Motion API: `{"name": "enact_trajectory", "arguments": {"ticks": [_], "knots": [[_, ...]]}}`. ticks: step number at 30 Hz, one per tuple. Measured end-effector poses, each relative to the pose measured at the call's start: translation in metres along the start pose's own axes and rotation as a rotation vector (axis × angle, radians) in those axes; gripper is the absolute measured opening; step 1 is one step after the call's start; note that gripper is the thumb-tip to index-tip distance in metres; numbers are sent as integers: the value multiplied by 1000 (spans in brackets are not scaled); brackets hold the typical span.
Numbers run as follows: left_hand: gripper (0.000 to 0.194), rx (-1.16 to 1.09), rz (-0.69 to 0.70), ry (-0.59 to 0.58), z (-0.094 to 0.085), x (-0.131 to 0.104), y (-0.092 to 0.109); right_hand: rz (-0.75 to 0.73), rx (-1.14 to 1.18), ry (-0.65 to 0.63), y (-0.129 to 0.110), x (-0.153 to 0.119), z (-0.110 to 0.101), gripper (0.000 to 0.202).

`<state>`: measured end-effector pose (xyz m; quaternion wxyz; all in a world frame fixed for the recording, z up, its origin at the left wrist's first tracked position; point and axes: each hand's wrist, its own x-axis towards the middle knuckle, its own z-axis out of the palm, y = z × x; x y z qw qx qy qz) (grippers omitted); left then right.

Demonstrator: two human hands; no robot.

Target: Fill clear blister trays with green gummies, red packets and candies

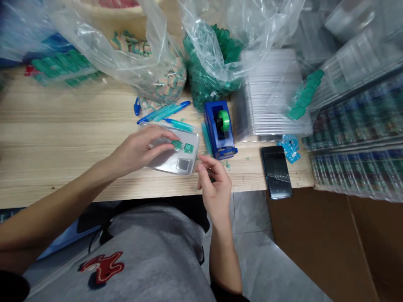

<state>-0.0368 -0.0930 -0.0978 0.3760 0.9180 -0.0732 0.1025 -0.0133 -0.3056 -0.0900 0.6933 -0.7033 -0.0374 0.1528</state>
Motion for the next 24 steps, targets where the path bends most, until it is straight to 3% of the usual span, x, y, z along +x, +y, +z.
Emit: {"name": "enact_trajectory", "arguments": {"ticks": [5,10,14,16,20,24], "knots": [[25,97,186,-59,-5,-1,-8,106,203,-10,1,0,3,11],[23,310,213,-42,1,3,-7,388,679,-84,-2,4,6,18],[22,486,293,-64,4,2,-4,524,863,-104,-4,6,9,21],[22,460,309,-37,1,1,1,518,908,-127,-6,4,12,25],[24,206,205,59,-9,-3,25,480,917,-161,-10,0,18,31],[17,101,287,31,-9,-8,56,471,865,-157,-15,-3,21,35]]}}
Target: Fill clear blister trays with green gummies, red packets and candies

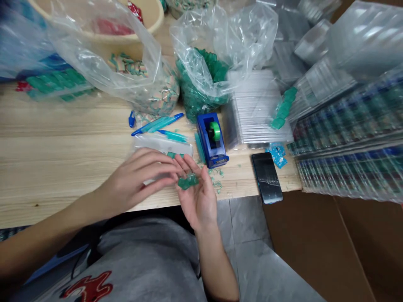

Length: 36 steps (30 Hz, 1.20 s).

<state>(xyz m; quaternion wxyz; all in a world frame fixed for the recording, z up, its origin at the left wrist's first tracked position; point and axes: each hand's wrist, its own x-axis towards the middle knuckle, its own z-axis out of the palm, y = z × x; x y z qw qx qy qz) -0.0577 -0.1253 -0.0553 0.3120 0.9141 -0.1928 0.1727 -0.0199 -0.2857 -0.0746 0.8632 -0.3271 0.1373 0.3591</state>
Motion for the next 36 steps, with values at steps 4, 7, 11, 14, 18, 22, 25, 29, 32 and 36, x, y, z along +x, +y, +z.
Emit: {"name": "enact_trajectory", "arguments": {"ticks": [4,7,11,14,18,22,25,29,32,36], "knots": [[24,42,-23,-68,11,1,14,-9,-29,-2,1,-2,5,40],[17,-75,-120,-53,15,-2,14,-35,-65,-39,3,-1,4,40],[23,-364,-290,69,10,-9,11,-108,-156,-9,5,0,0,29],[28,-445,-323,64,4,-12,8,-223,-292,-9,8,-3,-3,17],[17,-412,-277,37,2,-15,7,-279,-535,-98,9,-7,-6,14],[9,-436,-445,-79,1,-23,10,-230,-671,-78,10,-9,-10,9],[12,-580,-639,-171,0,-30,12,-201,-723,-74,11,-10,-12,12],[24,-889,-836,-129,0,-30,15,-163,-734,-126,12,-12,-11,21],[29,-1042,-855,-32,1,-25,18,-236,-725,-118,12,-13,-6,19],[37,-1143,-819,95,-1,-19,18,-298,-667,-87,13,-15,4,17]]}}
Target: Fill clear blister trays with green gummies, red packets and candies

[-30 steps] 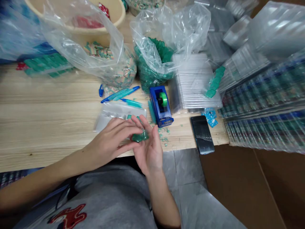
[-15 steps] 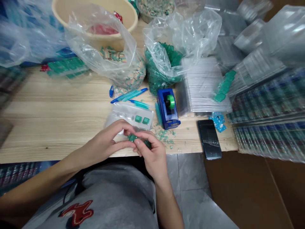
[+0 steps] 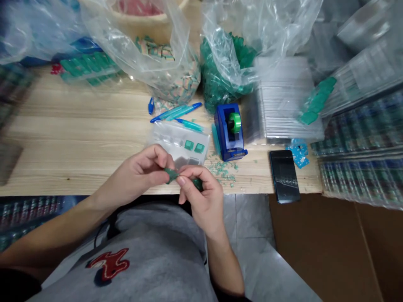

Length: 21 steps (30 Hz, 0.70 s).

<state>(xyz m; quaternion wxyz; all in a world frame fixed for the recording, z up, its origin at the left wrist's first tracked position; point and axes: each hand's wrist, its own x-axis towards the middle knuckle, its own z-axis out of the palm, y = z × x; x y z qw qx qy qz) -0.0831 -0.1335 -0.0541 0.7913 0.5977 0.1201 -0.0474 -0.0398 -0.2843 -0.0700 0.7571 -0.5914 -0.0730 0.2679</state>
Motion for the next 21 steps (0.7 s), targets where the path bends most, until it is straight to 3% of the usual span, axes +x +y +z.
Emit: {"name": "enact_trajectory", "arguments": {"ticks": [3,6,11,14,21], "knots": [[38,-87,-26,-8,-3,0,3,-12,-15,-15,-3,0,4,14],[32,-127,-88,-9,-7,0,4,-101,-184,3,-4,-2,5,5],[29,-173,-123,-4,-8,-2,2,-425,-651,58,-2,-2,4,14],[31,-143,-135,-7,-4,-3,-2,-569,-803,125,2,0,7,18],[17,-123,-141,-10,7,-5,-9,-523,-830,304,17,-1,6,16]]}}
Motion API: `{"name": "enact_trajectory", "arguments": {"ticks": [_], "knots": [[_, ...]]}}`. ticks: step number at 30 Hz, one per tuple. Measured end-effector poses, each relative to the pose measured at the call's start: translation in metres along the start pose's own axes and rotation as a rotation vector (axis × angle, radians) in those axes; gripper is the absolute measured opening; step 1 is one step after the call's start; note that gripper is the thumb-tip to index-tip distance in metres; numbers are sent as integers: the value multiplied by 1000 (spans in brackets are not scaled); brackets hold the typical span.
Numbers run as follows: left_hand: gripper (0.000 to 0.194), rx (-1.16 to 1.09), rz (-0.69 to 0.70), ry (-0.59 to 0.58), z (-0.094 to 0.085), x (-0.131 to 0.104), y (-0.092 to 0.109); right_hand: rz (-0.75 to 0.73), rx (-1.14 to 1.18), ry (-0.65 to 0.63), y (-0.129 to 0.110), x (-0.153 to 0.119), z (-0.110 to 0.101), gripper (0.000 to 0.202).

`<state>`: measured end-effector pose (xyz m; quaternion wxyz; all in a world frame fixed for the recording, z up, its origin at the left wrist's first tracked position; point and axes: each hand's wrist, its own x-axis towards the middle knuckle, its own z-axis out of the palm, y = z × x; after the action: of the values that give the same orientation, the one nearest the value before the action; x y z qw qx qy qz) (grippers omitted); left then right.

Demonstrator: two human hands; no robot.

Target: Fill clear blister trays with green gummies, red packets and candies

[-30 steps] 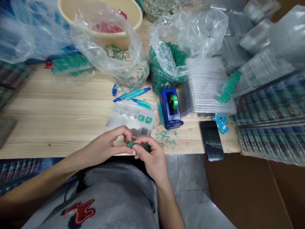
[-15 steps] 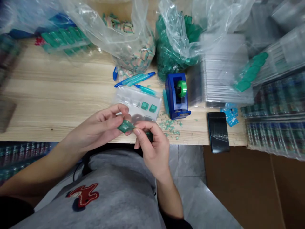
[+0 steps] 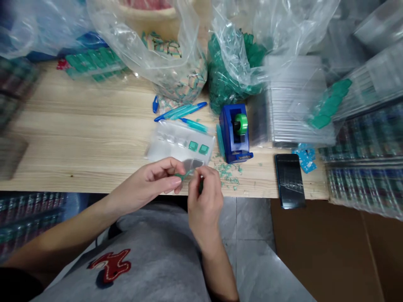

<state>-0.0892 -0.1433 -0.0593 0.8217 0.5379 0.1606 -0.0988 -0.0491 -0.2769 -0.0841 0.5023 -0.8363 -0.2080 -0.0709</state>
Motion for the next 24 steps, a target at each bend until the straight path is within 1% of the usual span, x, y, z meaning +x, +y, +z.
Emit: {"name": "enact_trajectory", "arguments": {"ticks": [2,4,5,6,7,9,11,12,13,15,17,19,21,24], "knots": [[16,9,-17,-26,1,-4,-1,67,-37,101,8,3,-6,14],[20,29,-46,-58,-1,-10,-2,173,-29,252,15,10,-18,12],[23,53,-59,-66,-3,-13,-2,230,20,303,18,13,-24,11],[25,90,-66,-59,-5,-16,-1,280,109,307,19,16,-30,10],[24,138,-61,-38,-8,-19,-1,320,220,269,19,17,-36,10],[19,235,-14,23,-12,-23,1,382,418,133,16,15,-43,7],[16,310,50,52,-13,-24,4,434,524,-18,11,8,-43,11],[16,333,76,40,-13,-23,5,461,546,-98,9,3,-42,16],[16,347,91,9,-12,-22,6,489,561,-189,7,-2,-40,22],[18,356,100,-89,-11,-17,8,527,584,-385,5,-9,-37,29],[20,372,105,-177,-11,-12,11,549,587,-534,6,-10,-37,32],[25,414,103,-243,-13,-7,13,543,578,-619,9,-7,-40,34],[32,460,88,-295,-17,-3,14,514,552,-665,12,-1,-45,36],[40,442,58,-333,-21,0,12,445,500,-732,16,7,-52,40]]}}
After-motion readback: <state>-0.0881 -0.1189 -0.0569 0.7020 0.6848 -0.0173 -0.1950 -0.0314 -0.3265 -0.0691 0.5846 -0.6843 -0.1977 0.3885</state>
